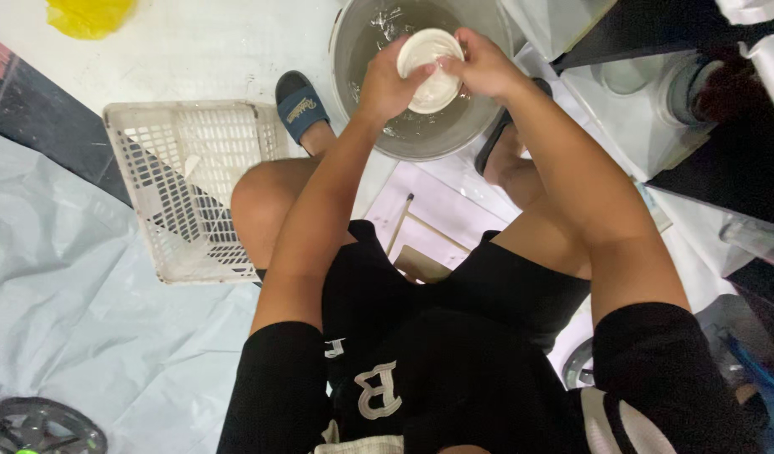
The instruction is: The person washes a glass, a bowl, and a small white dish by hand in a bucket of water. They scrub each item, rinse it, and place it into a white plastic basket on the floor.
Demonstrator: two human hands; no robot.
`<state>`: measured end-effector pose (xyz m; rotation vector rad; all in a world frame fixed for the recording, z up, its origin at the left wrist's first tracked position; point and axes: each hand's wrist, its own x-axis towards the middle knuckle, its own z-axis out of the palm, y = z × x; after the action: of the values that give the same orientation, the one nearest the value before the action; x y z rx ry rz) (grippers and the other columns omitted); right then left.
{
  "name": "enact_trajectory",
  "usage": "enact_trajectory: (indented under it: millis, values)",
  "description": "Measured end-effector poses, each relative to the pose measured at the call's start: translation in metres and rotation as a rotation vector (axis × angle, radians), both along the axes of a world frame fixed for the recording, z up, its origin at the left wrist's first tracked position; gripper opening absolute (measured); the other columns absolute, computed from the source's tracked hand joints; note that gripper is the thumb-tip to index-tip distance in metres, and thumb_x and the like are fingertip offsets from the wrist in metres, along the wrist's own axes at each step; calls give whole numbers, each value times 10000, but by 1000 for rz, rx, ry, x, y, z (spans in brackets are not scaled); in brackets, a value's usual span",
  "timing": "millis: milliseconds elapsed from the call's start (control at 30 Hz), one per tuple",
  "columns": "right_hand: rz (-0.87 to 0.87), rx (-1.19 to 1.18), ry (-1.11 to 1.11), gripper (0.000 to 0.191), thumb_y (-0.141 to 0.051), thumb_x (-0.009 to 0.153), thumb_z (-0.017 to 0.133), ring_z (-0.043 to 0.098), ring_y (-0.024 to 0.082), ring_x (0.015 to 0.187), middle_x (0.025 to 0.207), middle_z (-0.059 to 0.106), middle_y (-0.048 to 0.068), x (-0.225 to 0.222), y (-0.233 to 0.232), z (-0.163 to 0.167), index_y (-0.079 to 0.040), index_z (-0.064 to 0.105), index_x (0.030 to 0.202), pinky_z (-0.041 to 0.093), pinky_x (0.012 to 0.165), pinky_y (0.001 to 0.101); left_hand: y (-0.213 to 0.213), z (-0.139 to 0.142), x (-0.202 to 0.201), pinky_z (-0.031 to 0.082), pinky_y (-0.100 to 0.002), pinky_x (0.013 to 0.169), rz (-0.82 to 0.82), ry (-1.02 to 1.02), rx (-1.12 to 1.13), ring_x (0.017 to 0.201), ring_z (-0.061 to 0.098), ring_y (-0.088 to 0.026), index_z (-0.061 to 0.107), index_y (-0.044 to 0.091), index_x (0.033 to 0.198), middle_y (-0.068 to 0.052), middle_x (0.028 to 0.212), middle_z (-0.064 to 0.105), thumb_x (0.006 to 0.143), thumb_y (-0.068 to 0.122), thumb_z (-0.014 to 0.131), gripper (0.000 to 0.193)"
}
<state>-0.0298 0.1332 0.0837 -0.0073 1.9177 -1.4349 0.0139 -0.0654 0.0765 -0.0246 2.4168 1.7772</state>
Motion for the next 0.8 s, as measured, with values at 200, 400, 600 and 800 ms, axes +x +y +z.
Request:
enact_trajectory:
  millis: [200,400,600,800]
  values:
    - [165,243,757,171,-210,1207,678,709,231,939,1051,724,115,-16,12,1,-64,590,1195,574,804,374,14,-11,-14,553,-375,966,99,69,139,1083,717,-279,584,-1,1267,-188,1145,726,1073,172,620,262]
    - [121,-221,213,313,-155,1042,628,681,146,948,1109,676,71,-22,21,11,-67,513,1320,586,744,338,9,-11,-17,541,-385,972,5,134,188,1099,713,-280,548,-10,1280,-183,1157,715,971,103,653,345]
    - [-43,94,330,290,-254,1108,687,702,162,910,1049,719,114,-10,0,-5,-7,566,1201,591,774,327,12,-3,-11,589,-366,919,175,143,-61,1018,782,-286,650,36,1252,-172,1092,786,1031,148,677,249]
    - [46,-255,456,324,-150,1189,539,655,188,1262,1347,678,110,-16,4,-10,-37,499,1491,547,1061,343,6,-8,-13,531,-378,1052,40,213,44,1209,702,-324,550,30,1430,-192,1266,728,1058,36,602,376]
